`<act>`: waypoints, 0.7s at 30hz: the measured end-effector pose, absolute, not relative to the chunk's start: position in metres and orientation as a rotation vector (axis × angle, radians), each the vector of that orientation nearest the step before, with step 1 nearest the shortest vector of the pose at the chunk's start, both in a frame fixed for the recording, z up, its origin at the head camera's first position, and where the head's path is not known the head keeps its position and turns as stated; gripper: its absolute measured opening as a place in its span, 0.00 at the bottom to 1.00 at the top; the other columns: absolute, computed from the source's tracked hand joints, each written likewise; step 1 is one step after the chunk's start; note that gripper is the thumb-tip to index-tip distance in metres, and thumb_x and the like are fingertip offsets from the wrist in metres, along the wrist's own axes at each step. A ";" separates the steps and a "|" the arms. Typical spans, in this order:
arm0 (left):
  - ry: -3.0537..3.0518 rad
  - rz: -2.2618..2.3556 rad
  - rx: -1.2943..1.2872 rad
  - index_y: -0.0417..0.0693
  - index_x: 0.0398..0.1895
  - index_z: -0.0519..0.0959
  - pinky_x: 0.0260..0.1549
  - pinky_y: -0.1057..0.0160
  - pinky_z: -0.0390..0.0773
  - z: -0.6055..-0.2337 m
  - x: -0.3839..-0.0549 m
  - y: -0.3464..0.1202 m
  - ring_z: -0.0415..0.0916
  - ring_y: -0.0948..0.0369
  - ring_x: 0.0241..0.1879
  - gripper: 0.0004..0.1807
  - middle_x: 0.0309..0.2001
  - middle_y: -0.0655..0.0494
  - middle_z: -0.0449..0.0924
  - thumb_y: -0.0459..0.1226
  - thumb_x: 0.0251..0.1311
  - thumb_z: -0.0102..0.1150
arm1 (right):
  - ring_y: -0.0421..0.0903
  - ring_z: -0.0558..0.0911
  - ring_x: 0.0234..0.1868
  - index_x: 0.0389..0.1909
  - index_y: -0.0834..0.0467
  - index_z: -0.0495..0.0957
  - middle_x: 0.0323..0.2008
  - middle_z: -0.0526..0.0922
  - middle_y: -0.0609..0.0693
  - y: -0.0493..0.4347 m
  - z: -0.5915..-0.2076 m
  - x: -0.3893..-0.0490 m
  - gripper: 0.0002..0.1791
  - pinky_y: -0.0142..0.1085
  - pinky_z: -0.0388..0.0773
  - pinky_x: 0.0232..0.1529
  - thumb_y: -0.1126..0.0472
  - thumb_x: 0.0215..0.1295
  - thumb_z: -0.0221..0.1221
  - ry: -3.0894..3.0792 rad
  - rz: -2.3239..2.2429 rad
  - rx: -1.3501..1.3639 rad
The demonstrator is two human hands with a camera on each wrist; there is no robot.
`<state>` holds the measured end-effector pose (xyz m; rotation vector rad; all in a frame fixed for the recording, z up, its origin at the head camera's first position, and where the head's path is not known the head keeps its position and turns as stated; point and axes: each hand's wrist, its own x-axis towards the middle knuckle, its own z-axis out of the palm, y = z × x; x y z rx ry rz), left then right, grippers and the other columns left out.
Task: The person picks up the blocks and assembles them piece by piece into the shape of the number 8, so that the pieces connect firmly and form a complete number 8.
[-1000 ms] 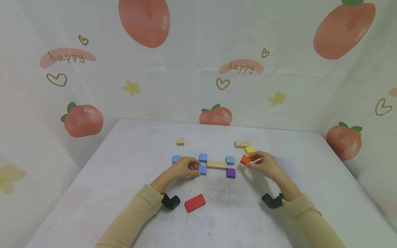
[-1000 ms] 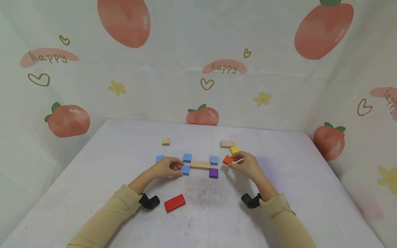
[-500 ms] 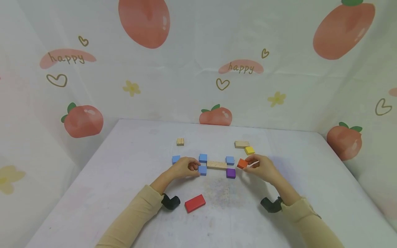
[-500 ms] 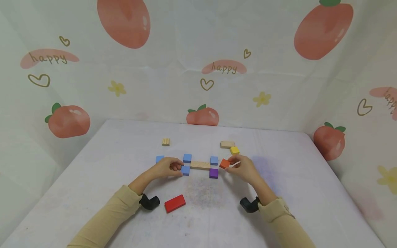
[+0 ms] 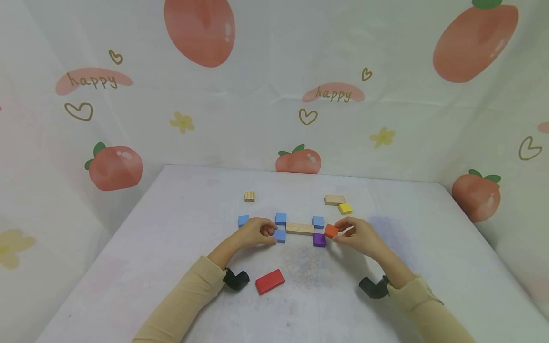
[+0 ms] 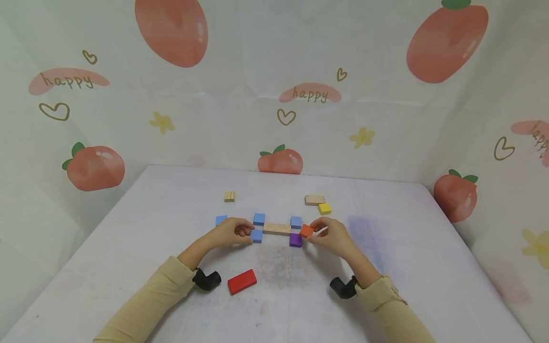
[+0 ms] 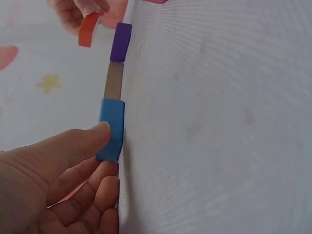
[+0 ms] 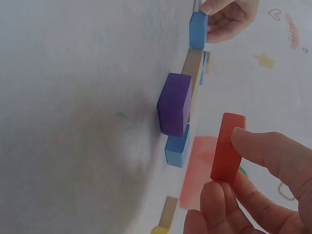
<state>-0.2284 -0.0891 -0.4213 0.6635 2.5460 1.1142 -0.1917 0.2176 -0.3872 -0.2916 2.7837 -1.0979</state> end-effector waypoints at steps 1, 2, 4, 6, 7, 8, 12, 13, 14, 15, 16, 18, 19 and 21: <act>2.547 1.113 0.664 0.38 0.45 0.78 0.33 0.73 0.71 -0.421 -0.228 -0.089 0.70 0.66 0.32 0.18 0.32 0.52 0.78 0.35 0.51 0.66 | 0.47 0.81 0.37 0.44 0.64 0.77 0.40 0.81 0.60 0.217 -0.387 -0.191 0.18 0.37 0.79 0.36 0.59 0.53 0.66 2.778 -1.096 -0.292; 2.546 1.113 0.663 0.38 0.45 0.78 0.33 0.73 0.71 -0.421 -0.228 -0.089 0.70 0.66 0.32 0.18 0.32 0.53 0.78 0.35 0.51 0.66 | 0.47 0.80 0.37 0.44 0.64 0.77 0.40 0.81 0.60 0.216 -0.387 -0.191 0.18 0.37 0.79 0.36 0.59 0.53 0.66 2.770 -1.096 -0.292; 2.546 1.112 0.659 0.38 0.45 0.78 0.33 0.73 0.71 -0.421 -0.229 -0.089 0.70 0.66 0.32 0.18 0.32 0.53 0.78 0.35 0.51 0.66 | 0.46 0.80 0.37 0.43 0.63 0.77 0.41 0.81 0.59 0.215 -0.388 -0.190 0.18 0.36 0.79 0.36 0.59 0.54 0.66 2.761 -1.099 -0.290; 2.548 1.109 0.653 0.38 0.45 0.78 0.33 0.73 0.71 -0.421 -0.229 -0.088 0.70 0.65 0.32 0.18 0.32 0.53 0.77 0.35 0.51 0.66 | 0.46 0.80 0.36 0.43 0.63 0.77 0.41 0.81 0.59 0.214 -0.389 -0.190 0.17 0.35 0.78 0.35 0.60 0.54 0.65 2.755 -1.097 -0.298; 2.548 1.108 0.649 0.38 0.46 0.78 0.33 0.73 0.71 -0.421 -0.228 -0.088 0.70 0.65 0.32 0.18 0.32 0.53 0.77 0.35 0.51 0.66 | 0.45 0.80 0.36 0.43 0.63 0.77 0.42 0.81 0.59 0.214 -0.389 -0.189 0.17 0.35 0.78 0.35 0.60 0.54 0.65 2.752 -1.095 -0.306; 2.549 1.106 0.644 0.38 0.46 0.78 0.33 0.73 0.71 -0.421 -0.228 -0.088 0.70 0.65 0.32 0.18 0.32 0.53 0.77 0.35 0.51 0.66 | 0.45 0.80 0.36 0.43 0.63 0.77 0.42 0.81 0.59 0.213 -0.389 -0.189 0.17 0.35 0.78 0.35 0.60 0.54 0.65 2.750 -1.095 -0.310; 2.551 1.105 0.637 0.39 0.46 0.78 0.33 0.73 0.71 -0.421 -0.229 -0.088 0.70 0.65 0.32 0.18 0.33 0.53 0.77 0.36 0.51 0.66 | 0.45 0.80 0.36 0.42 0.63 0.77 0.40 0.81 0.59 0.211 -0.390 -0.187 0.16 0.35 0.78 0.35 0.61 0.53 0.65 2.747 -1.091 -0.331; 2.551 1.106 0.637 0.39 0.46 0.78 0.33 0.73 0.71 -0.421 -0.229 -0.088 0.70 0.65 0.32 0.18 0.33 0.53 0.78 0.36 0.51 0.66 | 0.45 0.80 0.35 0.42 0.63 0.77 0.39 0.81 0.59 0.211 -0.390 -0.186 0.16 0.36 0.78 0.34 0.62 0.53 0.65 2.747 -1.089 -0.341; 2.550 1.107 0.638 0.39 0.46 0.78 0.33 0.73 0.71 -0.422 -0.229 -0.088 0.70 0.65 0.32 0.18 0.33 0.53 0.78 0.36 0.51 0.66 | 0.45 0.80 0.35 0.42 0.63 0.77 0.39 0.81 0.58 0.210 -0.391 -0.186 0.16 0.35 0.78 0.34 0.62 0.52 0.66 2.748 -1.088 -0.344; 2.551 1.107 0.639 0.39 0.46 0.78 0.33 0.72 0.72 -0.422 -0.229 -0.088 0.70 0.65 0.32 0.18 0.33 0.53 0.78 0.36 0.51 0.66 | 0.45 0.79 0.35 0.42 0.63 0.78 0.38 0.81 0.58 0.210 -0.391 -0.186 0.16 0.35 0.78 0.34 0.62 0.52 0.66 2.748 -1.086 -0.346; 2.551 1.106 0.638 0.39 0.46 0.78 0.33 0.73 0.72 -0.422 -0.229 -0.089 0.70 0.65 0.32 0.18 0.33 0.53 0.78 0.36 0.51 0.66 | 0.45 0.79 0.34 0.41 0.63 0.78 0.38 0.81 0.57 0.210 -0.391 -0.185 0.16 0.34 0.78 0.33 0.62 0.52 0.66 2.747 -1.086 -0.350; 2.550 1.108 0.638 0.39 0.46 0.78 0.33 0.73 0.72 -0.423 -0.229 -0.089 0.70 0.65 0.32 0.18 0.33 0.53 0.78 0.36 0.51 0.66 | 0.44 0.79 0.34 0.41 0.62 0.78 0.37 0.81 0.57 0.209 -0.392 -0.185 0.15 0.33 0.77 0.33 0.62 0.51 0.66 2.746 -1.082 -0.356; 2.550 1.107 0.636 0.39 0.46 0.78 0.33 0.73 0.72 -0.423 -0.229 -0.089 0.70 0.65 0.32 0.18 0.33 0.53 0.78 0.36 0.51 0.66 | 0.44 0.79 0.34 0.41 0.62 0.78 0.37 0.81 0.56 0.209 -0.393 -0.184 0.15 0.32 0.77 0.32 0.62 0.51 0.66 2.744 -1.083 -0.361; 2.550 1.106 0.628 0.39 0.46 0.78 0.34 0.72 0.72 -0.423 -0.230 -0.089 0.70 0.65 0.33 0.18 0.33 0.53 0.78 0.36 0.51 0.66 | 0.43 0.79 0.33 0.41 0.62 0.79 0.37 0.82 0.56 0.209 -0.393 -0.183 0.15 0.32 0.76 0.32 0.62 0.51 0.67 2.737 -1.086 -0.369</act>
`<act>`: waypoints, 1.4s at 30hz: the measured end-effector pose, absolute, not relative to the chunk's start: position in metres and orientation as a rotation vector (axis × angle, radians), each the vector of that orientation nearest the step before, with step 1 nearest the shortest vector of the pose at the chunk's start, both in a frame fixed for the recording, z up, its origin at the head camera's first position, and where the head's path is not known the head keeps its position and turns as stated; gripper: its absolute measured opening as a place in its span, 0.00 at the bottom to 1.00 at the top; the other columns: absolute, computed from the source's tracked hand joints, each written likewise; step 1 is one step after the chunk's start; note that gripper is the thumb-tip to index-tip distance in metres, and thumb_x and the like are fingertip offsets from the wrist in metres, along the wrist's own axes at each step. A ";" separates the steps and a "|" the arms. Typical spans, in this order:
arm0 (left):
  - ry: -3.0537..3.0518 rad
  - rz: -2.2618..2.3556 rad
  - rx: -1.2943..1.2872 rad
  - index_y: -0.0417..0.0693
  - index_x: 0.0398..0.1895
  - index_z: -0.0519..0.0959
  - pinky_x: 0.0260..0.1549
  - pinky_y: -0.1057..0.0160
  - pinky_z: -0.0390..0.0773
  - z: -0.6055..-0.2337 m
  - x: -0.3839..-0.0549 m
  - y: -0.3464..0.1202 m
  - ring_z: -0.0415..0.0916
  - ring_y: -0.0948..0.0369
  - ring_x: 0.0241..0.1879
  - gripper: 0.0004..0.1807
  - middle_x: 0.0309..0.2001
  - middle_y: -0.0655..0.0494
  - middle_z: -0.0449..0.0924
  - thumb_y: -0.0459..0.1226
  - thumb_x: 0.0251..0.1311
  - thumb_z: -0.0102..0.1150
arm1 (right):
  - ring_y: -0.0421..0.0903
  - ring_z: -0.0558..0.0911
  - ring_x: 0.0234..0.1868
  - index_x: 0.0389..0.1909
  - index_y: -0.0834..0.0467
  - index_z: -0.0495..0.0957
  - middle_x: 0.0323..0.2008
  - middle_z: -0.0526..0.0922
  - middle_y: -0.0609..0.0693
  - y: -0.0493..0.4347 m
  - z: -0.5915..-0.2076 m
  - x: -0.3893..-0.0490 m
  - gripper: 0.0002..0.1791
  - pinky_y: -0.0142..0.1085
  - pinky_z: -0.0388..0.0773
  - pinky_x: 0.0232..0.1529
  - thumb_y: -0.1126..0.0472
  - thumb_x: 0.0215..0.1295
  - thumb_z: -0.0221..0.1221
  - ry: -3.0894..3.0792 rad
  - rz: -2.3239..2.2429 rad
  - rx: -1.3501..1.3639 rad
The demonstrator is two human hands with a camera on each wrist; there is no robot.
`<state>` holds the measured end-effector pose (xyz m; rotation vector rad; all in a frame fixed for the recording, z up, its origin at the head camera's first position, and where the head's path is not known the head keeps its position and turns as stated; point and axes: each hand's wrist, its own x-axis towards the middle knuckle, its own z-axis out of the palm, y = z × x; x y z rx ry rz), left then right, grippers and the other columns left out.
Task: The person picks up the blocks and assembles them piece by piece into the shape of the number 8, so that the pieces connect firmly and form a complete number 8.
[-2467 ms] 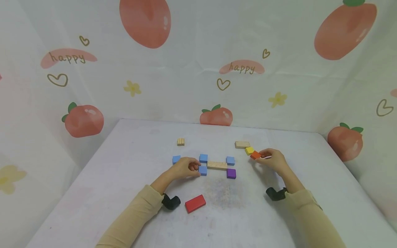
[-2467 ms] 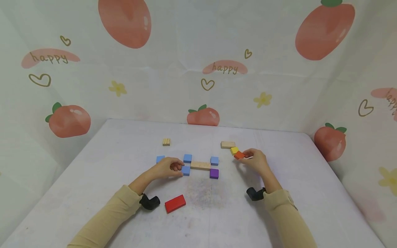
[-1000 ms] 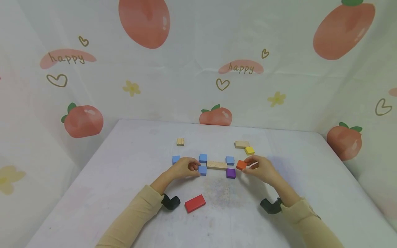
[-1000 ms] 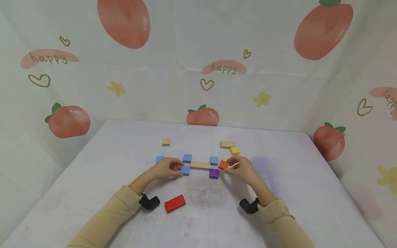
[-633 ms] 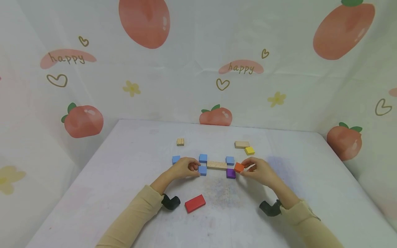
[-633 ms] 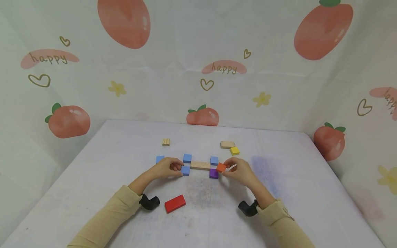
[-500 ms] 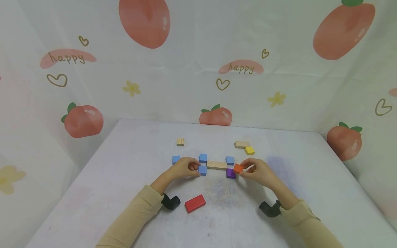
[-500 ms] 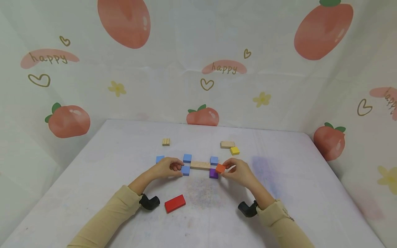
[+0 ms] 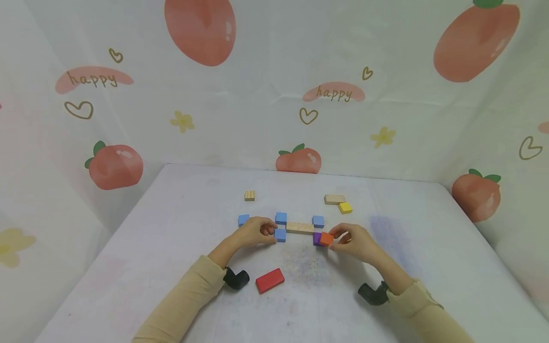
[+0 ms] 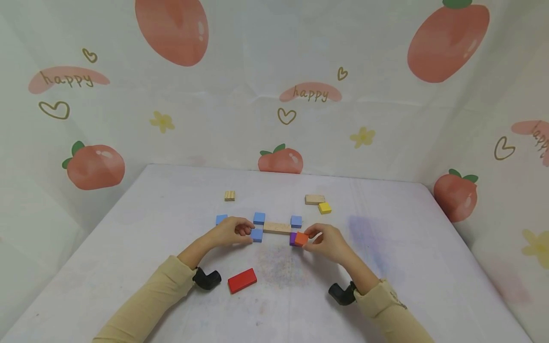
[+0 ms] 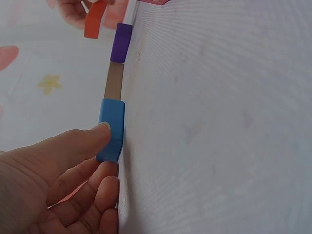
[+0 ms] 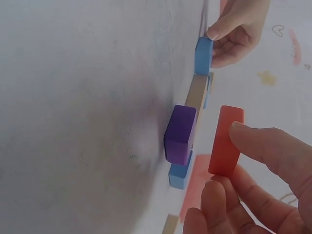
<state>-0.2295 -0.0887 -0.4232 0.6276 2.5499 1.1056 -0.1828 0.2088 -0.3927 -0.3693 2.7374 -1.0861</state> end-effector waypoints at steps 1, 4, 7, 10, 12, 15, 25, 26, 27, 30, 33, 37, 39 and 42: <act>2.549 1.105 0.623 0.39 0.46 0.78 0.34 0.72 0.72 -0.423 -0.230 -0.089 0.70 0.65 0.33 0.18 0.33 0.53 0.77 0.36 0.51 0.66 | 0.43 0.79 0.33 0.41 0.62 0.79 0.37 0.82 0.56 0.209 -0.392 -0.182 0.16 0.32 0.76 0.32 0.62 0.51 0.67 2.737 -1.087 -0.377; 2.549 1.105 0.608 0.40 0.46 0.78 0.34 0.72 0.72 -0.423 -0.230 -0.089 0.70 0.65 0.33 0.18 0.33 0.54 0.77 0.36 0.51 0.66 | 0.43 0.79 0.32 0.41 0.61 0.79 0.37 0.82 0.56 0.208 -0.392 -0.180 0.16 0.32 0.76 0.31 0.61 0.51 0.67 2.730 -1.090 -0.408; 2.551 1.105 0.608 0.40 0.46 0.78 0.34 0.72 0.72 -0.423 -0.230 -0.088 0.70 0.65 0.33 0.18 0.33 0.54 0.77 0.36 0.51 0.66 | 0.42 0.79 0.32 0.41 0.62 0.79 0.37 0.82 0.56 0.207 -0.392 -0.178 0.17 0.31 0.75 0.31 0.61 0.50 0.68 2.723 -1.084 -0.429; 2.553 1.105 0.617 0.39 0.46 0.78 0.34 0.72 0.72 -0.422 -0.230 -0.088 0.70 0.65 0.33 0.18 0.33 0.54 0.77 0.36 0.51 0.66 | 0.42 0.78 0.31 0.41 0.61 0.79 0.37 0.82 0.55 0.206 -0.394 -0.177 0.17 0.30 0.75 0.31 0.60 0.50 0.68 2.711 -1.080 -0.427; 2.554 1.105 0.619 0.39 0.46 0.78 0.34 0.72 0.72 -0.422 -0.230 -0.088 0.70 0.65 0.33 0.18 0.33 0.54 0.77 0.36 0.51 0.67 | 0.41 0.78 0.31 0.42 0.62 0.79 0.38 0.82 0.55 0.205 -0.395 -0.176 0.17 0.30 0.75 0.31 0.60 0.50 0.68 2.706 -1.076 -0.433; 2.554 1.104 0.620 0.39 0.46 0.78 0.34 0.72 0.72 -0.421 -0.230 -0.088 0.70 0.65 0.32 0.18 0.33 0.54 0.78 0.36 0.51 0.67 | 0.41 0.78 0.31 0.42 0.61 0.79 0.38 0.82 0.55 0.204 -0.397 -0.175 0.17 0.29 0.75 0.31 0.60 0.51 0.68 2.701 -1.075 -0.434; 2.554 1.097 0.620 0.39 0.46 0.78 0.34 0.72 0.72 -0.420 -0.228 -0.088 0.70 0.65 0.32 0.19 0.33 0.53 0.78 0.36 0.51 0.66 | 0.42 0.75 0.30 0.42 0.61 0.79 0.37 0.82 0.54 0.200 -0.397 -0.171 0.18 0.30 0.73 0.29 0.60 0.50 0.68 2.669 -1.074 -0.426; 2.552 1.098 0.618 0.39 0.46 0.78 0.34 0.72 0.72 -0.420 -0.228 -0.088 0.70 0.65 0.32 0.19 0.33 0.53 0.78 0.36 0.51 0.66 | 0.41 0.75 0.30 0.42 0.61 0.79 0.37 0.82 0.54 0.200 -0.397 -0.171 0.18 0.30 0.73 0.30 0.60 0.50 0.68 2.666 -1.070 -0.419; 2.552 1.100 0.618 0.39 0.46 0.78 0.34 0.72 0.72 -0.420 -0.228 -0.088 0.70 0.65 0.32 0.18 0.33 0.53 0.78 0.36 0.51 0.66 | 0.41 0.75 0.30 0.42 0.61 0.79 0.37 0.82 0.53 0.199 -0.397 -0.171 0.18 0.30 0.73 0.30 0.60 0.50 0.68 2.667 -1.064 -0.414; 2.550 1.107 0.621 0.39 0.46 0.78 0.34 0.72 0.72 -0.420 -0.227 -0.088 0.70 0.65 0.32 0.18 0.33 0.53 0.78 0.36 0.51 0.66 | 0.41 0.75 0.30 0.42 0.61 0.79 0.37 0.82 0.53 0.197 -0.397 -0.170 0.17 0.31 0.73 0.30 0.61 0.50 0.68 2.671 -1.052 -0.388; 2.550 1.110 0.629 0.38 0.46 0.78 0.33 0.73 0.71 -0.420 -0.227 -0.089 0.70 0.65 0.32 0.18 0.33 0.53 0.78 0.35 0.51 0.66 | 0.41 0.75 0.30 0.41 0.61 0.79 0.37 0.82 0.53 0.196 -0.398 -0.169 0.17 0.31 0.73 0.31 0.61 0.49 0.68 2.680 -1.033 -0.375; 2.552 1.107 0.632 0.38 0.46 0.78 0.33 0.74 0.71 -0.420 -0.227 -0.088 0.70 0.65 0.33 0.18 0.33 0.53 0.78 0.36 0.51 0.66 | 0.41 0.75 0.29 0.41 0.61 0.80 0.37 0.82 0.53 0.194 -0.400 -0.169 0.17 0.31 0.73 0.30 0.62 0.49 0.68 2.700 -1.007 -0.378; 2.551 1.107 0.636 0.38 0.46 0.78 0.33 0.74 0.71 -0.420 -0.227 -0.089 0.70 0.65 0.33 0.19 0.33 0.53 0.78 0.36 0.51 0.66 | 0.41 0.75 0.29 0.40 0.61 0.80 0.36 0.82 0.53 0.193 -0.401 -0.169 0.17 0.31 0.73 0.30 0.63 0.48 0.69 2.713 -0.997 -0.384; 2.550 1.111 0.646 0.38 0.46 0.78 0.33 0.74 0.71 -0.420 -0.226 -0.089 0.70 0.65 0.33 0.18 0.33 0.52 0.78 0.35 0.51 0.66 | 0.41 0.75 0.28 0.40 0.61 0.80 0.36 0.82 0.52 0.193 -0.401 -0.169 0.16 0.30 0.73 0.29 0.63 0.48 0.69 2.725 -0.993 -0.395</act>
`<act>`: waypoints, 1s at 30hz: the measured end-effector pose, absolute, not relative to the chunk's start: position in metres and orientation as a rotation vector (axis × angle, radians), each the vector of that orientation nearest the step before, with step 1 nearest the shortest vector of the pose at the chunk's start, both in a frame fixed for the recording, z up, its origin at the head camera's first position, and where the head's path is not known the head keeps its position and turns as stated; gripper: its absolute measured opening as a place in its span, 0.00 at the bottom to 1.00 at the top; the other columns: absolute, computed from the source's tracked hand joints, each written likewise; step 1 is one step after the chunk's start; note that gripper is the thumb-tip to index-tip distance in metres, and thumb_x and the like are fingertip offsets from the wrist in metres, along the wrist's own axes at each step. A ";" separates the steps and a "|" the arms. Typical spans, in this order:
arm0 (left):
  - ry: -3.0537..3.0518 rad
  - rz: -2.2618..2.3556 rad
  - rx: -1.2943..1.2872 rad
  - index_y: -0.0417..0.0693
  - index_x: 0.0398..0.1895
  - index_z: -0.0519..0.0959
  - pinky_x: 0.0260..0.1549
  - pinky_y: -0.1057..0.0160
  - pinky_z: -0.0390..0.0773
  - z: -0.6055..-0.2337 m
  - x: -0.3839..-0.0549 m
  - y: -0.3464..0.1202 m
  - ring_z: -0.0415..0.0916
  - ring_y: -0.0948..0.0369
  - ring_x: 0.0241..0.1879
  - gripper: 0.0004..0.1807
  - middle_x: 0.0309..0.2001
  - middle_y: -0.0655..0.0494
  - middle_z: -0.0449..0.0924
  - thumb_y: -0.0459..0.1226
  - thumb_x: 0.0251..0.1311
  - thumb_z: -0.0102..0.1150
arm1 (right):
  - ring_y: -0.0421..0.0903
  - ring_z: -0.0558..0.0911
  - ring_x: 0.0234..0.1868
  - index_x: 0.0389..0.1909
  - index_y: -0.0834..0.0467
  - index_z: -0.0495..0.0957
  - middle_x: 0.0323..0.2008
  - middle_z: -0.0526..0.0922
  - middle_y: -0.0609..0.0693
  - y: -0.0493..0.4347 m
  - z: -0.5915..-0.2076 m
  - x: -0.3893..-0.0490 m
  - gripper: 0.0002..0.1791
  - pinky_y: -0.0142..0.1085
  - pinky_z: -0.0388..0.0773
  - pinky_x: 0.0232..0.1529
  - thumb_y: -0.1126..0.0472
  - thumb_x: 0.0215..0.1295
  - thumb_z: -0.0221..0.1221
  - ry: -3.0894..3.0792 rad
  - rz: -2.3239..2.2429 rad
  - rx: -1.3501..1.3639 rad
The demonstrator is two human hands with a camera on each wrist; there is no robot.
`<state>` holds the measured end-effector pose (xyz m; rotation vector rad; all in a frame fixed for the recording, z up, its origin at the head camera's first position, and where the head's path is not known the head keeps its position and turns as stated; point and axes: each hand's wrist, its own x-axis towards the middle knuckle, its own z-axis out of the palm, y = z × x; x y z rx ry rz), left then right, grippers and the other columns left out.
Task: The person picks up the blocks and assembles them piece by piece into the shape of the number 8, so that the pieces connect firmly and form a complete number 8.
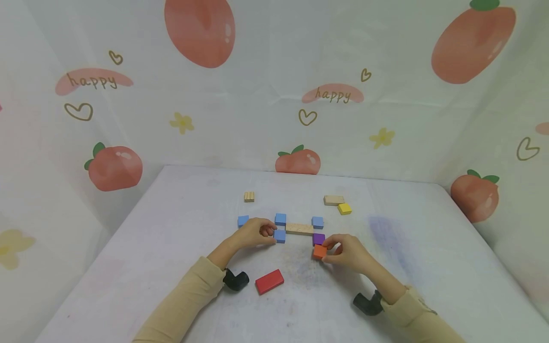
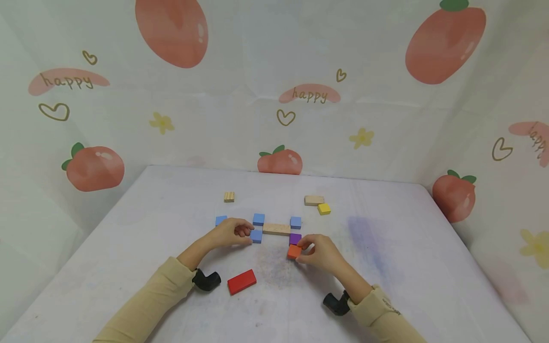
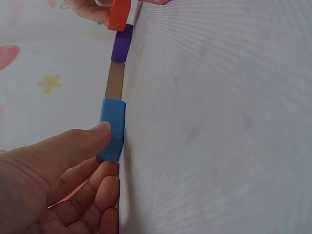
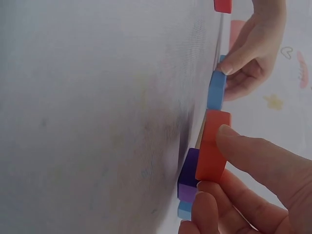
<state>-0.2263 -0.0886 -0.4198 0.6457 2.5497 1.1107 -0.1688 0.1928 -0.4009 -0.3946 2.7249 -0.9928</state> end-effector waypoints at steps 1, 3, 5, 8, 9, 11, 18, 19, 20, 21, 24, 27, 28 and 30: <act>2.550 1.111 0.649 0.38 0.46 0.78 0.33 0.74 0.71 -0.420 -0.226 -0.089 0.70 0.65 0.33 0.18 0.33 0.52 0.78 0.35 0.51 0.66 | 0.40 0.75 0.28 0.40 0.61 0.80 0.35 0.82 0.52 0.193 -0.401 -0.169 0.16 0.29 0.72 0.29 0.63 0.48 0.69 2.729 -0.990 -0.398; 2.550 1.112 0.652 0.38 0.46 0.78 0.33 0.74 0.71 -0.420 -0.226 -0.089 0.70 0.65 0.33 0.18 0.33 0.52 0.78 0.35 0.51 0.66 | 0.40 0.74 0.28 0.40 0.62 0.80 0.35 0.82 0.52 0.192 -0.402 -0.169 0.16 0.29 0.72 0.28 0.63 0.48 0.69 2.733 -0.987 -0.402; 2.550 1.113 0.649 0.38 0.46 0.78 0.33 0.74 0.71 -0.420 -0.226 -0.089 0.70 0.65 0.33 0.18 0.33 0.52 0.78 0.35 0.51 0.66 | 0.40 0.74 0.28 0.40 0.62 0.80 0.35 0.82 0.52 0.192 -0.402 -0.169 0.16 0.29 0.72 0.28 0.63 0.48 0.69 2.739 -0.980 -0.400; 2.550 1.114 0.639 0.38 0.46 0.78 0.33 0.74 0.71 -0.420 -0.226 -0.088 0.70 0.65 0.33 0.18 0.33 0.53 0.78 0.35 0.51 0.66 | 0.40 0.75 0.28 0.40 0.61 0.80 0.35 0.82 0.52 0.191 -0.402 -0.169 0.16 0.30 0.72 0.28 0.63 0.48 0.69 2.743 -0.974 -0.389; 2.550 1.113 0.637 0.38 0.46 0.78 0.33 0.74 0.71 -0.420 -0.226 -0.088 0.70 0.65 0.33 0.18 0.33 0.53 0.78 0.35 0.51 0.66 | 0.40 0.75 0.28 0.39 0.61 0.80 0.35 0.82 0.52 0.191 -0.403 -0.169 0.16 0.30 0.72 0.28 0.63 0.48 0.69 2.744 -0.973 -0.383; 2.551 1.113 0.632 0.38 0.46 0.78 0.33 0.74 0.71 -0.420 -0.226 -0.088 0.70 0.65 0.33 0.18 0.33 0.53 0.78 0.35 0.51 0.66 | 0.40 0.76 0.28 0.39 0.61 0.80 0.35 0.82 0.52 0.190 -0.403 -0.169 0.16 0.30 0.72 0.28 0.63 0.48 0.69 2.747 -0.969 -0.374; 2.552 1.108 0.625 0.39 0.46 0.78 0.34 0.72 0.72 -0.420 -0.226 -0.088 0.70 0.65 0.33 0.18 0.34 0.52 0.78 0.35 0.51 0.66 | 0.40 0.75 0.29 0.39 0.60 0.80 0.33 0.82 0.50 0.189 -0.405 -0.169 0.16 0.30 0.72 0.29 0.62 0.48 0.69 2.767 -0.937 -0.349; 2.552 1.108 0.625 0.39 0.46 0.78 0.34 0.72 0.72 -0.420 -0.227 -0.088 0.70 0.65 0.33 0.18 0.34 0.52 0.78 0.35 0.51 0.66 | 0.40 0.75 0.29 0.39 0.60 0.80 0.33 0.82 0.50 0.189 -0.405 -0.169 0.16 0.31 0.72 0.29 0.62 0.48 0.69 2.767 -0.935 -0.341; 2.552 1.107 0.627 0.39 0.46 0.78 0.34 0.72 0.72 -0.420 -0.227 -0.088 0.70 0.65 0.33 0.18 0.34 0.52 0.79 0.36 0.51 0.66 | 0.40 0.75 0.29 0.39 0.60 0.80 0.33 0.82 0.50 0.188 -0.405 -0.169 0.16 0.31 0.72 0.29 0.62 0.48 0.69 2.767 -0.932 -0.335; 2.552 1.107 0.629 0.39 0.46 0.78 0.34 0.72 0.72 -0.420 -0.227 -0.088 0.71 0.65 0.33 0.18 0.34 0.52 0.79 0.36 0.51 0.66 | 0.40 0.75 0.29 0.39 0.60 0.80 0.33 0.82 0.50 0.188 -0.405 -0.169 0.16 0.31 0.72 0.30 0.62 0.47 0.69 2.764 -0.935 -0.331; 2.553 1.107 0.630 0.39 0.46 0.78 0.35 0.72 0.73 -0.420 -0.227 -0.088 0.71 0.65 0.33 0.19 0.34 0.52 0.78 0.36 0.51 0.66 | 0.41 0.75 0.30 0.38 0.60 0.80 0.33 0.82 0.50 0.187 -0.404 -0.169 0.16 0.32 0.73 0.31 0.63 0.47 0.69 2.759 -0.939 -0.310; 2.553 1.108 0.627 0.39 0.46 0.78 0.35 0.72 0.73 -0.420 -0.227 -0.088 0.71 0.65 0.33 0.19 0.34 0.52 0.78 0.36 0.51 0.66 | 0.41 0.76 0.30 0.37 0.60 0.79 0.33 0.82 0.50 0.187 -0.404 -0.169 0.15 0.33 0.74 0.32 0.64 0.47 0.69 2.760 -0.952 -0.293; 2.552 1.109 0.627 0.39 0.46 0.78 0.35 0.72 0.73 -0.420 -0.227 -0.088 0.70 0.65 0.33 0.18 0.34 0.52 0.78 0.36 0.51 0.66 | 0.41 0.76 0.30 0.37 0.60 0.79 0.33 0.82 0.50 0.187 -0.404 -0.170 0.15 0.33 0.75 0.33 0.64 0.47 0.69 2.761 -0.954 -0.286; 2.552 1.109 0.624 0.39 0.46 0.78 0.35 0.72 0.73 -0.419 -0.226 -0.088 0.70 0.65 0.33 0.18 0.34 0.52 0.78 0.36 0.51 0.66 | 0.42 0.76 0.30 0.36 0.60 0.79 0.32 0.81 0.50 0.187 -0.405 -0.170 0.14 0.34 0.76 0.33 0.65 0.47 0.69 2.762 -0.965 -0.279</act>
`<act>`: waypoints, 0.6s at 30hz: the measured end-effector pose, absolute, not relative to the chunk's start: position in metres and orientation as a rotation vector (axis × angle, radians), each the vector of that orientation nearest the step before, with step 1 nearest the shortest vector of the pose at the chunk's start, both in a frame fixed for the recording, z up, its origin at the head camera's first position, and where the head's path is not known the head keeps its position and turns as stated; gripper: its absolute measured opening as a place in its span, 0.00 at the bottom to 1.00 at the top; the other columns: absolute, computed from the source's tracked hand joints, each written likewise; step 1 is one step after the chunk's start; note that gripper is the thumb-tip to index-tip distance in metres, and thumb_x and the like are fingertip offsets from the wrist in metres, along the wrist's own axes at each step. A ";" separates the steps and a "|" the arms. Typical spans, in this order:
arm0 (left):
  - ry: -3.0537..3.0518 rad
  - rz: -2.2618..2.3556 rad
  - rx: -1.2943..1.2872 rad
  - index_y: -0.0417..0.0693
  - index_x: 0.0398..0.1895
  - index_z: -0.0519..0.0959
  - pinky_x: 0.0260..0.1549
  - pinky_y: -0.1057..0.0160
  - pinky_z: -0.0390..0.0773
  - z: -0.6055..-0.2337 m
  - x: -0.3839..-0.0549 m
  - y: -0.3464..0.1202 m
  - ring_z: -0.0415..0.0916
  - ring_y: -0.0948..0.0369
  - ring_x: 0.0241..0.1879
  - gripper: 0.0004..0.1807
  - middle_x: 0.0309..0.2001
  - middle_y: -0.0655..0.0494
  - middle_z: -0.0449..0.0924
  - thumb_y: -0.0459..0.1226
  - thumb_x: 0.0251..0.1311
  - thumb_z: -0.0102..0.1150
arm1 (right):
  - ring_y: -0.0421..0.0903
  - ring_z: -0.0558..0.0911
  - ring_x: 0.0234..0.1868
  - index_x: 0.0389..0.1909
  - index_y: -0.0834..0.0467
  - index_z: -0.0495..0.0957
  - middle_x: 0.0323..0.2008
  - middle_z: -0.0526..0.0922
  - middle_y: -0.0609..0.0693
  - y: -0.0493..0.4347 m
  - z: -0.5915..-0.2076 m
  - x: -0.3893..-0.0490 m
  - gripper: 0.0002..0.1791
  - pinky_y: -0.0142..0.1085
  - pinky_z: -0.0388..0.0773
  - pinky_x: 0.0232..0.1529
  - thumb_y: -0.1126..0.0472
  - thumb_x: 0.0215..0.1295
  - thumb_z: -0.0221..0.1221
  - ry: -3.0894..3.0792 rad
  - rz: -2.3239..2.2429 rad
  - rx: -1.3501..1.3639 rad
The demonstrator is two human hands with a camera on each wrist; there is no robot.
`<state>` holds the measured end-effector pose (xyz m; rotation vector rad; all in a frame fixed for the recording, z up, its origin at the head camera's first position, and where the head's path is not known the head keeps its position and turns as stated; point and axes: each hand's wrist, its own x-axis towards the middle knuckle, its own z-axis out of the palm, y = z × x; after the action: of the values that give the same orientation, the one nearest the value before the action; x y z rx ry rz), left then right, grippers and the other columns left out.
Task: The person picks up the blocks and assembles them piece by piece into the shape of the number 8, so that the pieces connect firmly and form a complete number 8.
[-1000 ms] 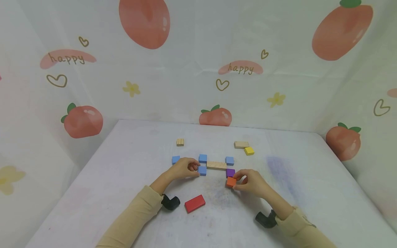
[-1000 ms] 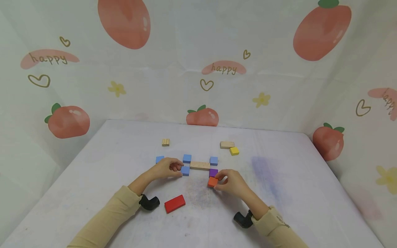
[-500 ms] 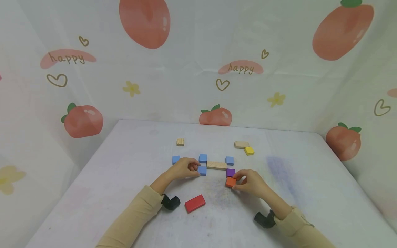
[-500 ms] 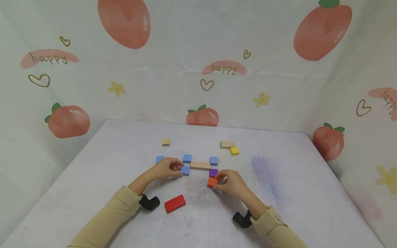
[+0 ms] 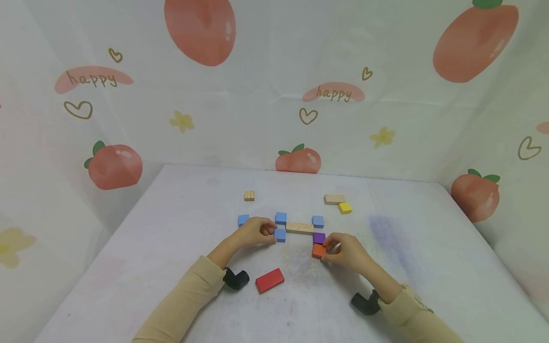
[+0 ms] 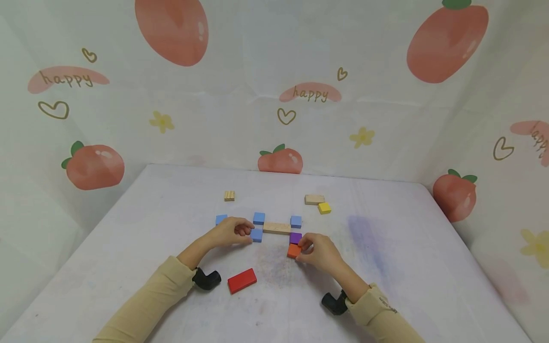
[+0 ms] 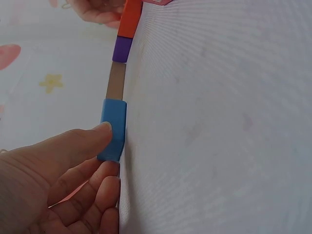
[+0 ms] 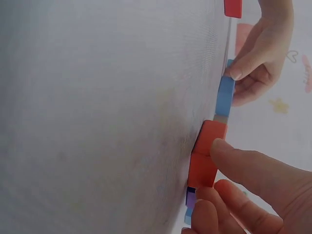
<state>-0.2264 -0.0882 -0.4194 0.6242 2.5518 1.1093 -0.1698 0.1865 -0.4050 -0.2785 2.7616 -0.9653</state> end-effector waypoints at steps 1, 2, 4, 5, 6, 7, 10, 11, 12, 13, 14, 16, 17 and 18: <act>2.552 1.111 0.627 0.38 0.46 0.78 0.35 0.72 0.73 -0.419 -0.226 -0.088 0.70 0.65 0.33 0.18 0.34 0.52 0.78 0.36 0.51 0.66 | 0.42 0.76 0.30 0.36 0.60 0.78 0.32 0.81 0.50 0.187 -0.405 -0.170 0.14 0.34 0.76 0.33 0.65 0.47 0.69 2.760 -0.970 -0.277; 2.551 1.112 0.628 0.38 0.46 0.78 0.35 0.72 0.73 -0.419 -0.226 -0.088 0.70 0.65 0.33 0.18 0.34 0.52 0.78 0.36 0.51 0.66 | 0.42 0.77 0.30 0.35 0.60 0.78 0.31 0.81 0.50 0.187 -0.405 -0.170 0.14 0.34 0.76 0.33 0.65 0.47 0.69 2.758 -0.975 -0.276; 2.549 1.114 0.632 0.38 0.47 0.78 0.35 0.72 0.72 -0.419 -0.226 -0.089 0.70 0.65 0.33 0.18 0.34 0.52 0.78 0.36 0.52 0.66 | 0.42 0.77 0.30 0.35 0.61 0.78 0.31 0.81 0.50 0.187 -0.406 -0.170 0.14 0.34 0.77 0.34 0.65 0.47 0.69 2.758 -0.986 -0.281; 2.549 1.115 0.633 0.38 0.47 0.78 0.35 0.72 0.73 -0.419 -0.226 -0.089 0.70 0.65 0.33 0.18 0.34 0.52 0.78 0.36 0.52 0.66 | 0.42 0.78 0.30 0.35 0.61 0.78 0.31 0.81 0.50 0.187 -0.406 -0.171 0.14 0.34 0.77 0.34 0.65 0.47 0.69 2.758 -0.994 -0.284; 2.549 1.115 0.634 0.38 0.46 0.78 0.35 0.72 0.73 -0.419 -0.226 -0.089 0.70 0.65 0.33 0.18 0.34 0.52 0.78 0.36 0.52 0.66 | 0.42 0.78 0.30 0.35 0.61 0.78 0.30 0.81 0.50 0.187 -0.406 -0.171 0.14 0.34 0.77 0.34 0.65 0.47 0.69 2.757 -1.001 -0.287; 2.549 1.115 0.636 0.38 0.46 0.78 0.35 0.72 0.73 -0.419 -0.226 -0.089 0.70 0.65 0.33 0.18 0.34 0.52 0.78 0.35 0.52 0.66 | 0.42 0.78 0.30 0.35 0.61 0.78 0.30 0.81 0.50 0.188 -0.406 -0.171 0.14 0.35 0.77 0.33 0.66 0.47 0.69 2.757 -1.005 -0.299; 2.550 1.113 0.636 0.38 0.46 0.78 0.34 0.72 0.72 -0.420 -0.227 -0.089 0.70 0.65 0.33 0.18 0.34 0.52 0.78 0.36 0.52 0.66 | 0.42 0.79 0.30 0.36 0.62 0.78 0.30 0.81 0.51 0.188 -0.407 -0.171 0.14 0.34 0.77 0.33 0.66 0.47 0.68 2.749 -1.021 -0.306; 2.551 1.112 0.634 0.39 0.46 0.78 0.34 0.73 0.72 -0.420 -0.227 -0.089 0.70 0.65 0.33 0.18 0.34 0.52 0.78 0.36 0.52 0.66 | 0.42 0.78 0.30 0.36 0.62 0.78 0.30 0.81 0.51 0.189 -0.407 -0.171 0.14 0.34 0.77 0.33 0.65 0.47 0.68 2.744 -1.024 -0.303; 2.552 1.112 0.631 0.39 0.46 0.78 0.34 0.73 0.72 -0.420 -0.227 -0.089 0.70 0.65 0.33 0.18 0.34 0.52 0.78 0.36 0.52 0.66 | 0.42 0.78 0.30 0.36 0.62 0.78 0.30 0.81 0.51 0.189 -0.407 -0.171 0.14 0.34 0.77 0.33 0.65 0.48 0.68 2.739 -1.024 -0.309; 2.552 1.113 0.630 0.39 0.47 0.78 0.35 0.73 0.72 -0.420 -0.228 -0.089 0.70 0.65 0.33 0.18 0.34 0.52 0.78 0.36 0.51 0.66 | 0.42 0.79 0.30 0.37 0.62 0.78 0.30 0.81 0.51 0.189 -0.407 -0.171 0.14 0.34 0.77 0.33 0.65 0.48 0.68 2.735 -1.024 -0.314; 2.550 1.115 0.628 0.39 0.47 0.78 0.35 0.72 0.72 -0.421 -0.228 -0.089 0.70 0.65 0.33 0.18 0.34 0.52 0.78 0.36 0.52 0.66 | 0.42 0.78 0.30 0.37 0.62 0.78 0.30 0.81 0.51 0.189 -0.407 -0.171 0.14 0.34 0.77 0.33 0.65 0.48 0.68 2.729 -1.026 -0.308; 2.548 1.119 0.624 0.39 0.47 0.78 0.35 0.72 0.73 -0.421 -0.228 -0.089 0.70 0.65 0.33 0.18 0.34 0.52 0.78 0.36 0.51 0.66 | 0.42 0.78 0.30 0.37 0.63 0.78 0.30 0.81 0.51 0.189 -0.407 -0.171 0.14 0.34 0.77 0.33 0.65 0.48 0.68 2.723 -1.030 -0.303; 2.547 1.122 0.624 0.39 0.47 0.78 0.35 0.72 0.73 -0.421 -0.228 -0.089 0.70 0.65 0.33 0.18 0.34 0.52 0.78 0.36 0.51 0.66 | 0.42 0.78 0.30 0.37 0.63 0.78 0.30 0.81 0.51 0.189 -0.407 -0.170 0.14 0.34 0.77 0.32 0.65 0.48 0.68 2.721 -1.029 -0.307; 2.546 1.124 0.624 0.39 0.47 0.78 0.35 0.72 0.73 -0.421 -0.228 -0.089 0.70 0.65 0.33 0.18 0.34 0.52 0.78 0.36 0.51 0.66 | 0.42 0.78 0.30 0.37 0.63 0.78 0.30 0.81 0.51 0.189 -0.406 -0.170 0.14 0.34 0.77 0.32 0.65 0.48 0.68 2.720 -1.029 -0.312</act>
<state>-0.2275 -0.0888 -0.4208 0.6240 2.5457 1.1237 -0.1700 0.1890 -0.4065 -0.3124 2.7201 -1.0289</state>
